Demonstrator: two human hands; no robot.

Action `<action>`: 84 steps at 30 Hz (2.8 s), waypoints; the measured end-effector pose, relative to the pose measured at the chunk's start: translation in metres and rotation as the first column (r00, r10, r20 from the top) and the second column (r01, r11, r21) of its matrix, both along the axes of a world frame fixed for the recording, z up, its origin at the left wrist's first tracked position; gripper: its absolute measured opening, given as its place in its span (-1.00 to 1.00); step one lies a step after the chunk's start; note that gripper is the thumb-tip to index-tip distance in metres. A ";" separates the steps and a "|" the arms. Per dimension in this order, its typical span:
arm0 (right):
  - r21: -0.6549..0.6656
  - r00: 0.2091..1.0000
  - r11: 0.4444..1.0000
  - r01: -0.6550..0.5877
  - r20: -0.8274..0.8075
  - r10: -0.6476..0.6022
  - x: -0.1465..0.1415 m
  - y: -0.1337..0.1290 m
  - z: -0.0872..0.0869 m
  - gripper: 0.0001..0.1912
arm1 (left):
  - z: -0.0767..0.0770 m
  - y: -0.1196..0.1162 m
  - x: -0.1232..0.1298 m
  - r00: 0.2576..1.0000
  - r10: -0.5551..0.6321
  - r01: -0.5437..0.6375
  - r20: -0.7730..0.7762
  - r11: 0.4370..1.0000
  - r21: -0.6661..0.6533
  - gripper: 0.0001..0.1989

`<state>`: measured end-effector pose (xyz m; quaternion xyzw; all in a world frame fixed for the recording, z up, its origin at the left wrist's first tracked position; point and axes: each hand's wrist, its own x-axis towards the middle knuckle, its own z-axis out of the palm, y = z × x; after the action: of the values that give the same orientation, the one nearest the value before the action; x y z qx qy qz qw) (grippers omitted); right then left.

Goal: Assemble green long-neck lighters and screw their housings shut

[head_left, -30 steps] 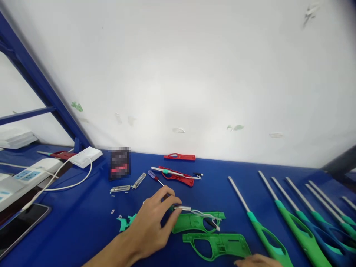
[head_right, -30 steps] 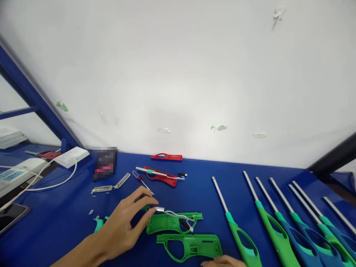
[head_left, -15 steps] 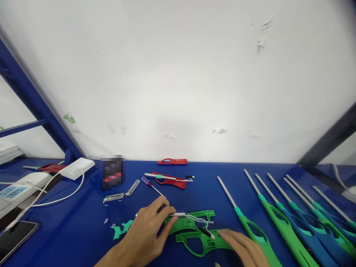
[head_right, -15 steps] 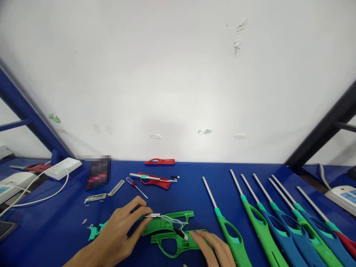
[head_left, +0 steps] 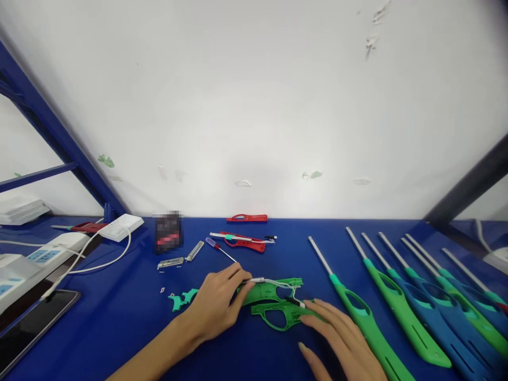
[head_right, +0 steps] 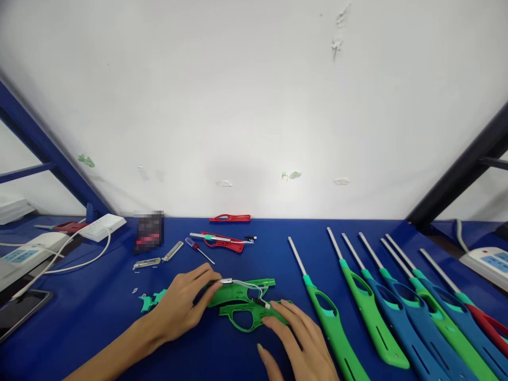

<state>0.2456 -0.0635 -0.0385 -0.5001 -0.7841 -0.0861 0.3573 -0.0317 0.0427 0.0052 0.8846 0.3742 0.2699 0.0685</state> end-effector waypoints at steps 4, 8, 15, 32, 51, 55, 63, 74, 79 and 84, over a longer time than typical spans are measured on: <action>-0.029 0.999 1.000 0.003 0.051 -0.002 0.002 -0.001 0.003 -0.70 | -0.001 0.003 -0.004 1.000 -0.001 0.001 -0.012 1.000 0.006 -0.76; -0.055 0.999 0.998 0.027 0.049 -0.024 -0.002 -0.001 0.005 -0.75 | 0.000 0.002 -0.007 1.000 -0.016 0.017 -0.023 1.000 0.018 -0.76; -0.079 0.998 0.997 0.025 0.061 -0.020 -0.004 -0.001 0.004 -0.77 | 0.003 -0.002 -0.008 0.997 -0.014 0.016 -0.078 0.999 0.032 -0.75; -0.105 0.998 0.994 0.022 0.060 -0.016 -0.004 -0.004 0.005 -0.71 | 0.005 0.004 -0.008 0.990 0.035 -0.036 -0.140 0.999 -0.007 -0.74; -0.174 0.999 0.984 0.045 0.016 -0.043 -0.005 -0.005 0.005 -0.78 | 0.011 0.001 -0.011 0.994 0.006 0.001 -0.114 0.998 0.060 -0.77; -0.181 0.999 0.983 0.037 0.021 -0.034 -0.005 -0.005 0.006 -0.81 | 0.011 -0.001 -0.010 0.993 -0.013 0.023 -0.116 0.996 0.082 -0.76; -0.173 0.999 0.985 0.026 0.029 -0.021 -0.006 -0.004 0.007 -0.91 | 0.010 -0.006 -0.010 0.989 -0.063 0.070 -0.131 0.996 0.052 -0.81; -0.156 0.999 0.987 0.043 0.027 -0.039 0.000 0.002 -0.002 -0.90 | 0.012 -0.002 -0.011 0.987 -0.079 0.103 -0.138 0.979 0.176 -0.81; -0.163 0.998 0.986 0.037 -0.045 -0.044 -0.003 0.002 -0.004 -0.87 | 0.010 0.003 -0.014 0.991 -0.063 0.083 -0.120 0.981 0.177 -0.85; -0.181 0.999 0.983 0.018 -0.038 -0.025 -0.005 0.002 0.001 -0.90 | 0.004 0.006 -0.015 0.993 -0.102 0.108 -0.060 0.989 0.105 -0.86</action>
<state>0.2408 -0.0613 -0.0376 -0.5405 -0.7759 -0.0086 0.3251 -0.0462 0.0482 0.0095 0.9126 0.3134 0.2614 0.0243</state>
